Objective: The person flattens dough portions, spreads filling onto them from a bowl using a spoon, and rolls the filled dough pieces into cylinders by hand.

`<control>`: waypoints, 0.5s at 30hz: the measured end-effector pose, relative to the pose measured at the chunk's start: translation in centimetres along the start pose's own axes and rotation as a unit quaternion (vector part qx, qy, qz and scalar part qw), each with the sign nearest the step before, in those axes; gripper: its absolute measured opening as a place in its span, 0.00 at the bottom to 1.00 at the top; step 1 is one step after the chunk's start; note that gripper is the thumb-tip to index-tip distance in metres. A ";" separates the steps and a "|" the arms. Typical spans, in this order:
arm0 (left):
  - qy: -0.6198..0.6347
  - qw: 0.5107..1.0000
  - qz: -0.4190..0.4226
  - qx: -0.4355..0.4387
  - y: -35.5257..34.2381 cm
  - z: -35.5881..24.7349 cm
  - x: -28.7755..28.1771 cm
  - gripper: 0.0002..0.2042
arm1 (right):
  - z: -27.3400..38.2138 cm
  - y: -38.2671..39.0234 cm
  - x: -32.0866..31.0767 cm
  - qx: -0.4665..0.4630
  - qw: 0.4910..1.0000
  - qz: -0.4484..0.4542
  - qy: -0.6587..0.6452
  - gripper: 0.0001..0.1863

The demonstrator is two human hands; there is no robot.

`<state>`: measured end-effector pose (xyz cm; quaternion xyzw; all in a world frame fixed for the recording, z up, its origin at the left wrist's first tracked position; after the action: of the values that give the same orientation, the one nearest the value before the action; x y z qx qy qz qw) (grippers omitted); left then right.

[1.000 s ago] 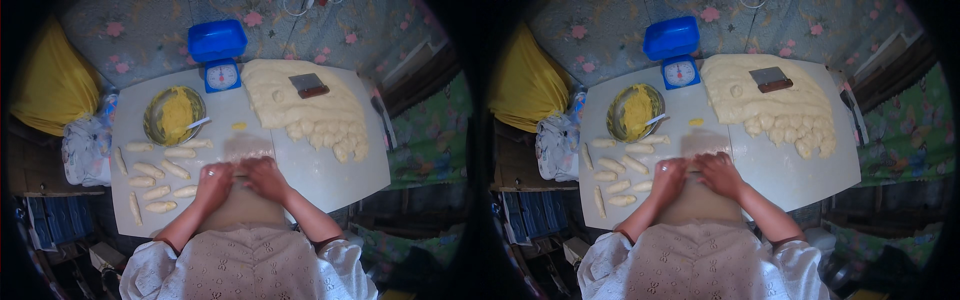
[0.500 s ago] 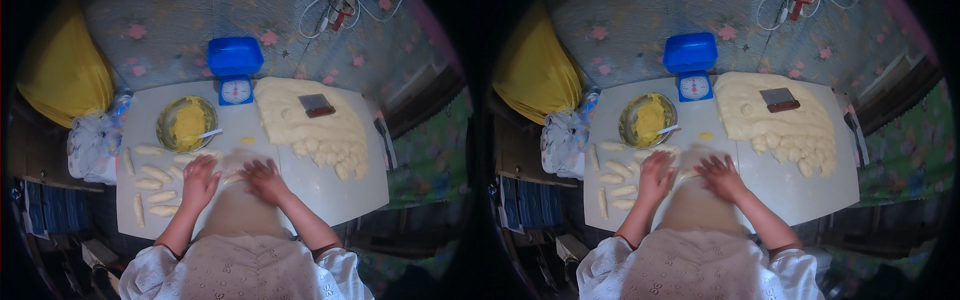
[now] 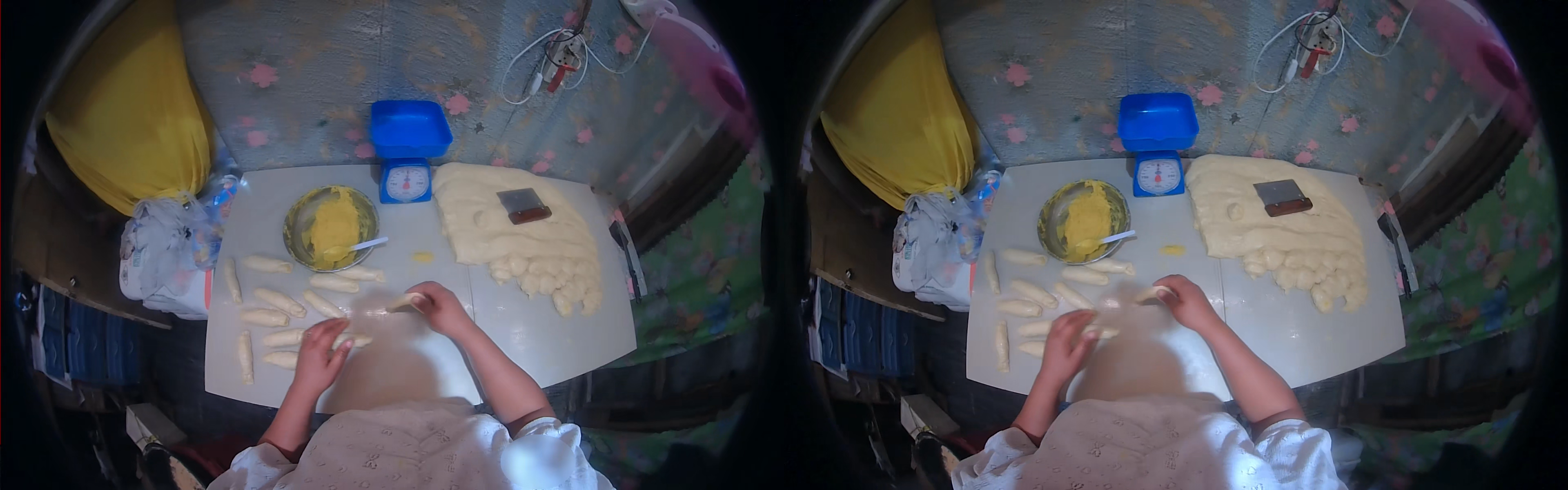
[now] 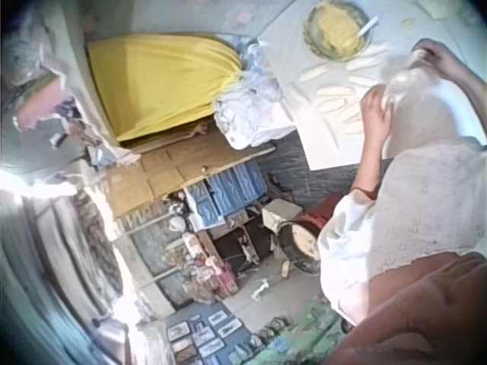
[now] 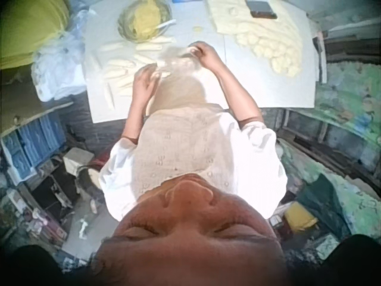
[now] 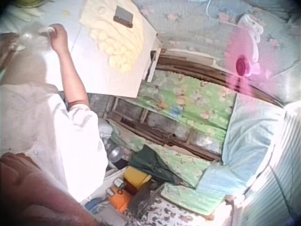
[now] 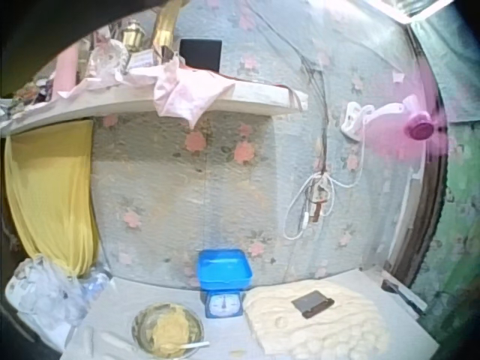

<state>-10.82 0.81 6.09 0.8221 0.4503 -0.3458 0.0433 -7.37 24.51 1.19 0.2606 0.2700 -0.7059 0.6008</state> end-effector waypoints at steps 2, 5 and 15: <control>0.018 0.999 0.029 -0.014 0.3 -0.4 0.7 0.16 | -2.4 1.2 1.6 0.208 0.887 0.031 -0.411 0.12; 0.289 0.934 0.146 -0.152 1.7 0.8 4.8 0.24 | 0.8 2.9 3.6 0.213 0.704 0.141 -0.663 0.19; 0.553 0.772 0.078 -0.303 5.3 5.2 4.9 0.24 | 9.3 7.9 8.4 0.207 0.805 0.361 -0.423 0.31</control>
<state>-7.77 -0.83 -2.09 0.8479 0.4127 0.3272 0.0608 -1.17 11.04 1.54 0.1331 -0.2775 -0.5173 0.7986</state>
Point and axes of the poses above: each hand's wrist, its own y-axis away from the middle knuckle, its own x-axis out of the palm, z = x × y, the point moved 8 cm from there along -y, towards the middle knuckle, and after that the axes turned 3 degrees about y, right-handed, at the moved point
